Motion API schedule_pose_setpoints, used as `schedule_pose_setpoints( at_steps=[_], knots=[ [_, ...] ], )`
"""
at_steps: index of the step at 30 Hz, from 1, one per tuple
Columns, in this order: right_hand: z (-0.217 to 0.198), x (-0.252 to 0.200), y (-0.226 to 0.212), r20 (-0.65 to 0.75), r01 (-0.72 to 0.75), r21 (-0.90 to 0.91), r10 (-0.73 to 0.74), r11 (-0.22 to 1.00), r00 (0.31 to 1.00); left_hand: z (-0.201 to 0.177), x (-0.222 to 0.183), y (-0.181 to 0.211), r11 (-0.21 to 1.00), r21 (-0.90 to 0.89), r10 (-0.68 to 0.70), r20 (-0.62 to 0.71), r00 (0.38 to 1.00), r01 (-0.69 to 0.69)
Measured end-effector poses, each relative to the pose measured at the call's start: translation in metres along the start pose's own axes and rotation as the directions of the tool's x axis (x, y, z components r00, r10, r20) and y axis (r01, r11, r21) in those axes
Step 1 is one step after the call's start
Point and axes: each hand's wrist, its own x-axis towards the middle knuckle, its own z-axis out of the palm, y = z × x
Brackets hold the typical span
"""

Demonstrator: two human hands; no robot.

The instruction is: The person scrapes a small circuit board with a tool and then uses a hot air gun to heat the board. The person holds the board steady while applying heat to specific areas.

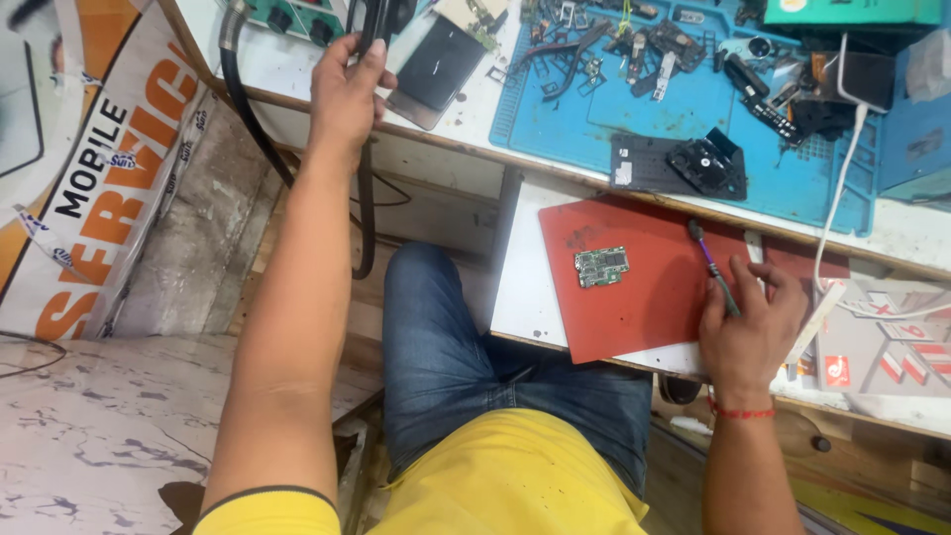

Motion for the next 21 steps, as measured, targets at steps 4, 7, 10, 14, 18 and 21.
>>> schedule_pose_setpoints(
  at_steps=[4,7,10,14,18,21],
  knots=[
    [-0.022,0.008,-0.025,0.045,-0.148,0.291,0.141,0.945,0.989,0.012,-0.017,0.034,0.802,0.436,0.465,-0.027,0.885,-0.408],
    [-0.053,0.016,-0.060,-0.042,-0.085,0.282,0.101,0.956,0.994,0.026,-0.075,0.066,0.600,0.498,0.619,0.206,0.758,-0.626],
    [-0.078,0.037,-0.094,-0.231,0.237,0.123,-0.205,0.964,0.951,0.063,-0.140,0.083,0.263,0.502,0.641,0.548,0.538,-0.824],
    [-0.068,0.058,-0.107,0.197,0.160,0.185,-0.196,0.970,0.961,0.083,-0.190,0.085,0.072,0.360,0.578,0.745,0.333,-0.930],
    [-0.038,0.053,-0.093,0.384,-0.133,0.192,0.050,0.972,0.922,0.082,-0.229,0.077,0.165,0.407,0.864,0.381,0.331,-0.899],
    [-0.027,0.033,-0.096,0.382,-0.271,0.320,0.138,0.908,0.914,0.094,-0.261,0.059,0.744,0.141,0.622,0.209,0.755,-0.653]
  ],
)
